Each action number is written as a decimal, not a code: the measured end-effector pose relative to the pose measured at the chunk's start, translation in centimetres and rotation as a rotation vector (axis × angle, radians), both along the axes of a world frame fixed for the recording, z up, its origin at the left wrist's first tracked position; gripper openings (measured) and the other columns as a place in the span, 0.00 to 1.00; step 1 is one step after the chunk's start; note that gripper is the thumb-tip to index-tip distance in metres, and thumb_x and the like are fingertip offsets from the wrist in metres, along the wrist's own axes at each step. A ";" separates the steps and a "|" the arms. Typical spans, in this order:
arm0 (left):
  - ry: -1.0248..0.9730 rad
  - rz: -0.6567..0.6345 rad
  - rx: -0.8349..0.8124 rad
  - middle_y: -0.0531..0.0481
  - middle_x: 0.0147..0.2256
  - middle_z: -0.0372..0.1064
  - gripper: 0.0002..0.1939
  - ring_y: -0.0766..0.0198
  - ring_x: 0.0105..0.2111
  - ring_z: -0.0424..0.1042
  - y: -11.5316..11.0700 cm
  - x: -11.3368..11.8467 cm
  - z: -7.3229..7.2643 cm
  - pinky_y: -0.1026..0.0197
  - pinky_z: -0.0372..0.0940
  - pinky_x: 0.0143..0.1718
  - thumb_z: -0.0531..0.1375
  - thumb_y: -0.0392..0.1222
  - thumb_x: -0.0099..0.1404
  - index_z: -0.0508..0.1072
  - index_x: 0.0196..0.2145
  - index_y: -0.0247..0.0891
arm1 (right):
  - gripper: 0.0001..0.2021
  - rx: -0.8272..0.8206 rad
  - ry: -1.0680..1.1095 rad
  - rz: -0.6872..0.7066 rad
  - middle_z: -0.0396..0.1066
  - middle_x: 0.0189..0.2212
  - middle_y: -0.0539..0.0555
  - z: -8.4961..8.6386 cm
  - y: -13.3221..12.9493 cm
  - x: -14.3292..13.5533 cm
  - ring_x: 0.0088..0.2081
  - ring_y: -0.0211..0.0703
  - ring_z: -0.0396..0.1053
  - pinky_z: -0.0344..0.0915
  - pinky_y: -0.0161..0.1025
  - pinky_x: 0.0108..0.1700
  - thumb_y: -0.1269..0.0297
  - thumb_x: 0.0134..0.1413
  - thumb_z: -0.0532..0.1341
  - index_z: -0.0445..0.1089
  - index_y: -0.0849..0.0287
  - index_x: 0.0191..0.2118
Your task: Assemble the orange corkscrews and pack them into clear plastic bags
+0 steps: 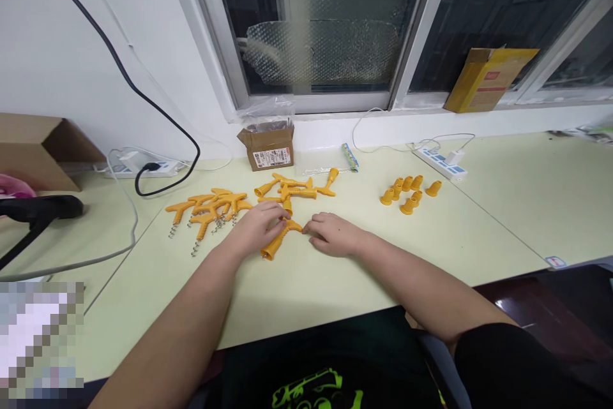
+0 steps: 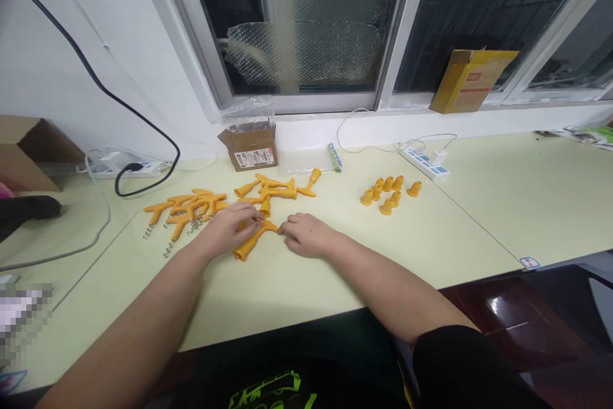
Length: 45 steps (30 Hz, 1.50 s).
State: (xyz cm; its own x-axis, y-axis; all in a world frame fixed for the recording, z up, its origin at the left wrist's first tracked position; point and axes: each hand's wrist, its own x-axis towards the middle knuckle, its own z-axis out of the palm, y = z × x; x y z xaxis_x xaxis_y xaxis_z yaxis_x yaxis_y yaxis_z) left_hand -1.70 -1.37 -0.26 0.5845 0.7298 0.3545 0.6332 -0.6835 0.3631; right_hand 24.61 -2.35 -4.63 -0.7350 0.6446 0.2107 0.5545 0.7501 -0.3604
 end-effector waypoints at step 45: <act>-0.392 0.118 -0.306 0.47 0.39 0.76 0.18 0.67 0.26 0.68 -0.8 2.8 -1.5 0.60 0.68 0.33 0.65 0.55 0.65 0.76 0.45 0.40 | 0.19 -1.351 0.821 -0.088 0.68 0.26 0.46 1.9 0.6 3.1 0.21 0.33 0.60 0.60 0.34 0.26 0.51 0.57 0.69 0.64 0.56 0.45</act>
State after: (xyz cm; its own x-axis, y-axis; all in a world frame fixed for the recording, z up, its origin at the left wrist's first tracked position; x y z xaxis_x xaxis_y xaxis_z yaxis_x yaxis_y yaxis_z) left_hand 1.08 -2.17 -1.78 0.3576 0.8875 0.2906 0.4757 -0.4408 0.7611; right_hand 27.69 -1.74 -2.72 -0.6665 0.7108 -0.2249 -0.0967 -0.3815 -0.9193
